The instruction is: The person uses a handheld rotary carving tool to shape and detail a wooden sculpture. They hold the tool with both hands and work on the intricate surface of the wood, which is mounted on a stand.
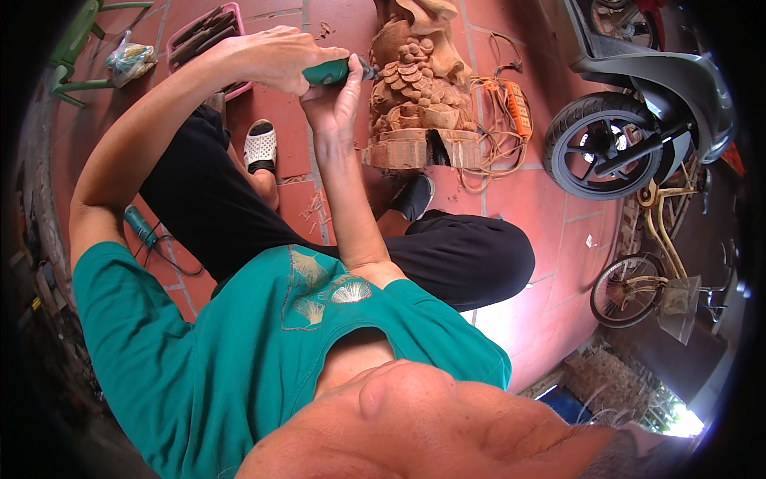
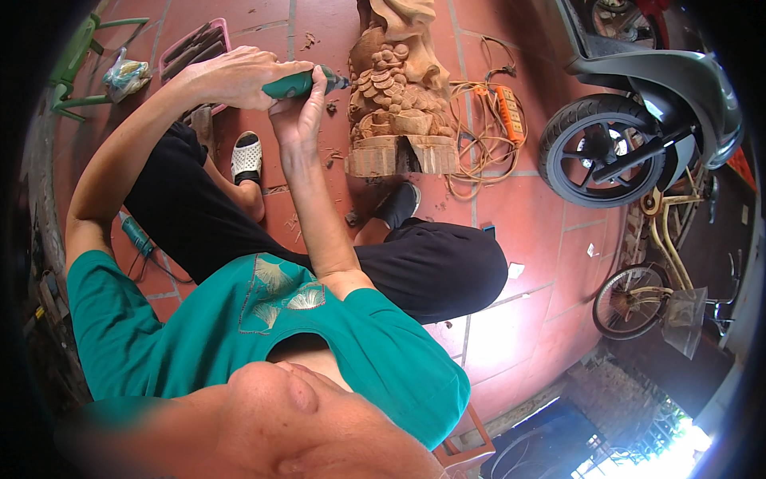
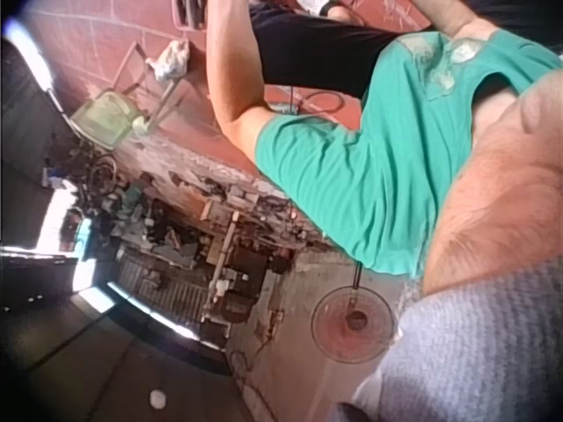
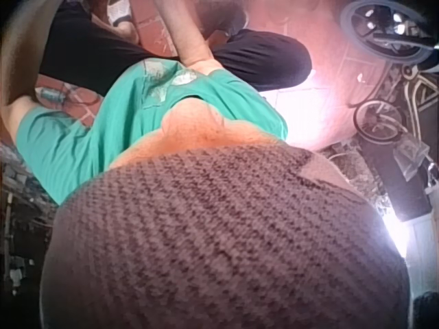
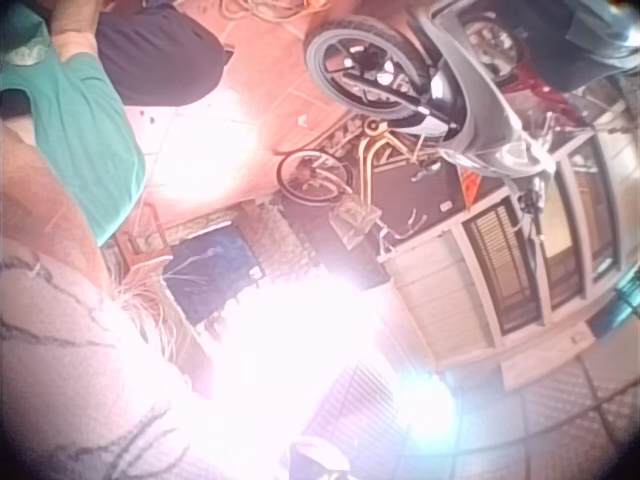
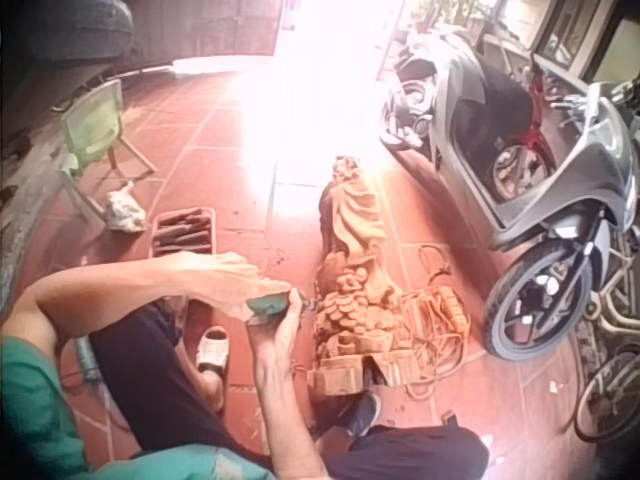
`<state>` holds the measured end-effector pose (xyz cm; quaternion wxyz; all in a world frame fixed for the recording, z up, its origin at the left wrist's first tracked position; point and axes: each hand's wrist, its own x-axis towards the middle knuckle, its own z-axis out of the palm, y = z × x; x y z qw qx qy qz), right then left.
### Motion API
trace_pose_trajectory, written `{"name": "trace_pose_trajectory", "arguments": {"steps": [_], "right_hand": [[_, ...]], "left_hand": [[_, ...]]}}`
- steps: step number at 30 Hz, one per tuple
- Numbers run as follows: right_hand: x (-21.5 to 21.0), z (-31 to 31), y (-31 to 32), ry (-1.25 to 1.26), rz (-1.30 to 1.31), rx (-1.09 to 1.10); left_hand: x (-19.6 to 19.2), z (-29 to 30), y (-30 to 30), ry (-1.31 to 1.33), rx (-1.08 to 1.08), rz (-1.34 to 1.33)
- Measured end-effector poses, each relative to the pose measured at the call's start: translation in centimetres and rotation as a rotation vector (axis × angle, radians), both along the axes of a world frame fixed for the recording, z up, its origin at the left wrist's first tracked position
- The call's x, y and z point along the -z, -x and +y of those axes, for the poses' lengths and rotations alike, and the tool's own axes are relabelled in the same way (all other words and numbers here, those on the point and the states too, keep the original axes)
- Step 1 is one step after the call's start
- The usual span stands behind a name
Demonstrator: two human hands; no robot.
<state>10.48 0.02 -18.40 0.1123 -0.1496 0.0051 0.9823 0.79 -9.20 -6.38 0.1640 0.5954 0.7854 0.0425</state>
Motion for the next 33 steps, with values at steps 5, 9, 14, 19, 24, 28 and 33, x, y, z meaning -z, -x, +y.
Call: {"name": "trace_pose_trajectory", "arguments": {"steps": [5,9,14,19,24,28,33], "right_hand": [[0.9,0.3,0.3,0.022,-0.032,-0.01],[0.9,0.2,0.3,0.027,-0.019,-0.008],[-0.9,-0.1,-0.3,-0.013,-0.005,0.022],[-2.1,-0.1,-0.5,-0.042,-0.046,0.061],[-2.3,-0.1,-0.5,-0.038,-0.085,0.067],[-2.0,0.3,-0.6,-0.062,-0.064,0.058],[-1.9,0.5,-0.6,-0.066,-0.084,0.067]], "left_hand": [[-0.5,0.5,-0.2,0.046,-0.023,-0.038],[-0.9,0.7,-0.3,0.082,-0.04,-0.042],[-0.5,0.1,0.1,-0.017,-0.002,0.0],[-1.5,0.3,-0.4,0.006,-0.034,-0.01],[-0.8,0.0,-0.1,-0.019,-0.029,-0.005],[-1.4,0.5,-0.3,0.01,-0.025,-0.021],[-1.3,0.8,-0.5,0.027,-0.039,-0.019]]}}
